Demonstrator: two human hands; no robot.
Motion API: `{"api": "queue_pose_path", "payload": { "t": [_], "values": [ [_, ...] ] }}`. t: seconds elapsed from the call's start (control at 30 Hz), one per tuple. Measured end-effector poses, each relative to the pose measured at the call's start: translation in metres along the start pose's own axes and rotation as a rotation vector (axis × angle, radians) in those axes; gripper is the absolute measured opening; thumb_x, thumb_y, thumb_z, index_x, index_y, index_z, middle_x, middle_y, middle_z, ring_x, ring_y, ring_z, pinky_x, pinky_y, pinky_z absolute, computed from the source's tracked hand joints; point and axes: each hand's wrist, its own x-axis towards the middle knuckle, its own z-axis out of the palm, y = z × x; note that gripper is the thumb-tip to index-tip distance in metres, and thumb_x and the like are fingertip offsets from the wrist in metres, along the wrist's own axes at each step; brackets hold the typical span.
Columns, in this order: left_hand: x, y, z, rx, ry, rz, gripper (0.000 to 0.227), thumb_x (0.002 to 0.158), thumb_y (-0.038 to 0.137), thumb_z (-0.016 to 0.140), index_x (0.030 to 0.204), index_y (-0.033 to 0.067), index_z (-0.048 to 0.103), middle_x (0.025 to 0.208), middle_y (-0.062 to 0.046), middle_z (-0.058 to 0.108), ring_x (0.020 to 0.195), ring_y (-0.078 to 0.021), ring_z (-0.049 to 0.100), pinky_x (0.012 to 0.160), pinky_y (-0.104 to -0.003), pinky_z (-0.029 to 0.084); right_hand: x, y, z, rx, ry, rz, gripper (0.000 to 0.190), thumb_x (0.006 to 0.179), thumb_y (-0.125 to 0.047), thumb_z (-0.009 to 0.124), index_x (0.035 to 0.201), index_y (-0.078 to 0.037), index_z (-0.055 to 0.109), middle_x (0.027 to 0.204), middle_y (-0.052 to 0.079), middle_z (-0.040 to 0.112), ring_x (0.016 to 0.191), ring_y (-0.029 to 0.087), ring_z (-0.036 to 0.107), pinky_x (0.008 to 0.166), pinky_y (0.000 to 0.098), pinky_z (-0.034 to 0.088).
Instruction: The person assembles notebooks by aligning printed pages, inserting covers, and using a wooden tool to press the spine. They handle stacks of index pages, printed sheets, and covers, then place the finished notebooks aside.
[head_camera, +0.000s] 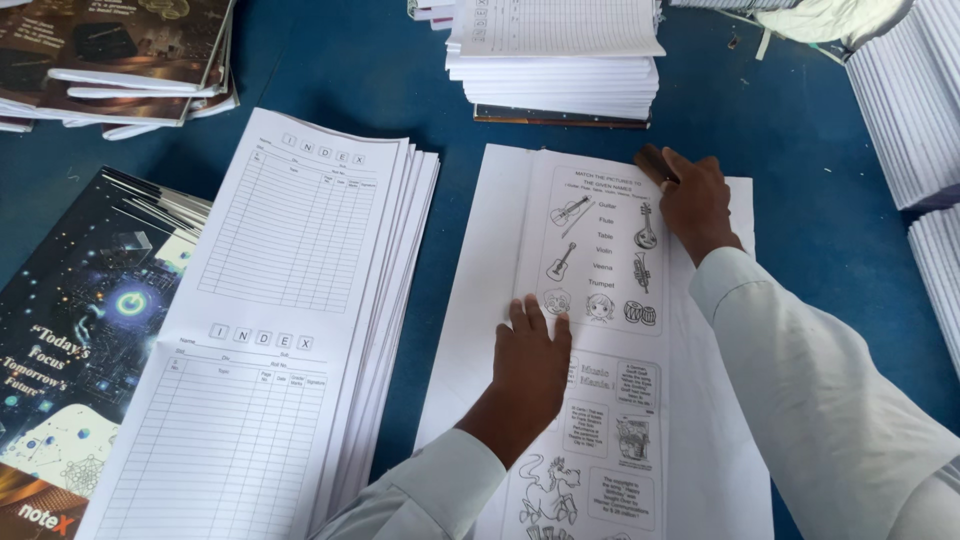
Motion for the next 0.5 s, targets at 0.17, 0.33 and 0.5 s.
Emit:
{"api": "queue_pose_path", "payload": {
  "t": [0.17, 0.33, 0.5],
  "values": [
    [0.000, 0.003, 0.003, -0.011, -0.004, -0.009, 0.079, 0.095, 0.025, 0.064, 0.159, 0.0030, 0.023, 0.159, -0.042, 0.016, 0.147, -0.0575, 0.018, 0.110, -0.056, 0.036, -0.007, 0.016, -0.002, 0.033, -0.039, -0.122, 0.046, 0.100, -0.013, 0.060, 0.146, -0.020, 0.058, 0.123, 0.018, 0.056, 0.108, 0.034, 0.063, 0.097, 0.0451, 0.052],
    [0.005, 0.004, 0.003, 0.005, -0.027, -0.037, 0.082, 0.092, 0.024, 0.067, 0.159, 0.0050, 0.023, 0.160, -0.040, 0.017, 0.148, -0.0558, 0.019, 0.111, -0.060, 0.034, -0.036, 0.032, -0.003, 0.077, -0.009, -0.298, 0.045, 0.099, -0.008, 0.060, 0.142, -0.020, 0.066, 0.110, 0.020, 0.061, 0.096, 0.034, 0.064, 0.090, 0.0455, 0.052],
    [0.009, 0.004, 0.008, -0.040, 0.030, -0.068, 0.077, 0.093, 0.022, 0.067, 0.158, 0.0098, 0.028, 0.161, -0.038, 0.018, 0.149, -0.0533, 0.020, 0.111, -0.066, 0.032, -0.074, 0.034, -0.009, 0.073, -0.060, -0.279, 0.044, 0.098, -0.007, 0.059, 0.139, -0.021, 0.066, 0.104, 0.018, 0.061, 0.088, 0.031, 0.064, 0.084, 0.0439, 0.053]
  ]
}}
